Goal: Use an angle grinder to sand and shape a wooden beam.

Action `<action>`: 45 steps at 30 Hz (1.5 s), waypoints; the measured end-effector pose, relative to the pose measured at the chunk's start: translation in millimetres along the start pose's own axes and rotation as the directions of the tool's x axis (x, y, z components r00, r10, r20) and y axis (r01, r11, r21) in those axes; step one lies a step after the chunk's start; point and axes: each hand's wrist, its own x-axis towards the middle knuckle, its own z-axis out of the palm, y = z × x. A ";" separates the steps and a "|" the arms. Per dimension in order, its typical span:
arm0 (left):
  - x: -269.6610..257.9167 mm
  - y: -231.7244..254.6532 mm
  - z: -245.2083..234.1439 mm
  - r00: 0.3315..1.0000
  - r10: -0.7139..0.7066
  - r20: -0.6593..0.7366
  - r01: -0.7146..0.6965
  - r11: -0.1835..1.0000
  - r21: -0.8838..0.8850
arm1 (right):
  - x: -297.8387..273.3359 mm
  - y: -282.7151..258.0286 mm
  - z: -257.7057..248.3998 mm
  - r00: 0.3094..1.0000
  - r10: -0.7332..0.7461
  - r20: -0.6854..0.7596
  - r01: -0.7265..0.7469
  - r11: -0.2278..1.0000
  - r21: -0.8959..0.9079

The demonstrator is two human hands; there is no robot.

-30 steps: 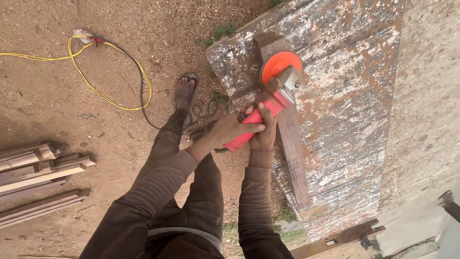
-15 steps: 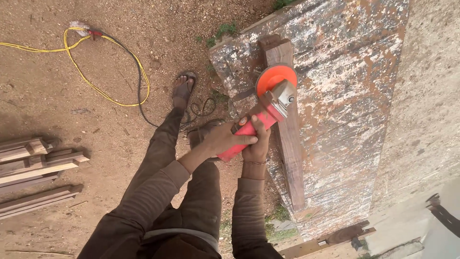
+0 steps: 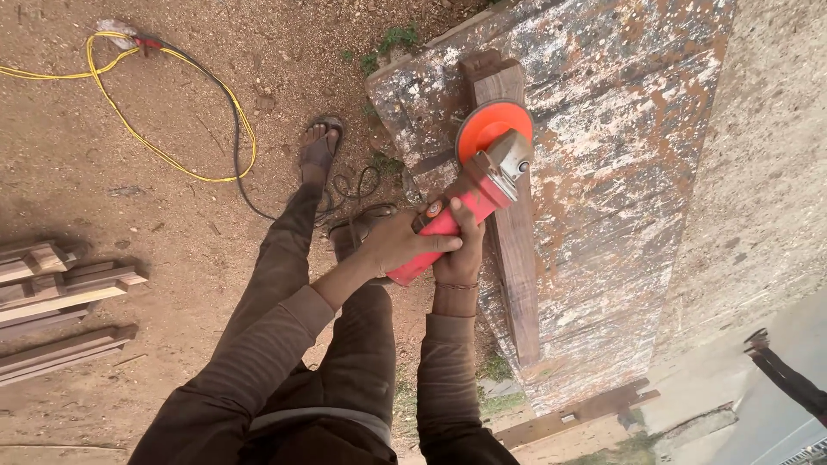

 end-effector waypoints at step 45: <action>-15.3 -64.4 72.7 0.964 -0.194 0.179 0.130 0.940 0.317 | -90.5 56.4 -109.4 0.938 0.109 -0.330 -0.040 0.977 0.210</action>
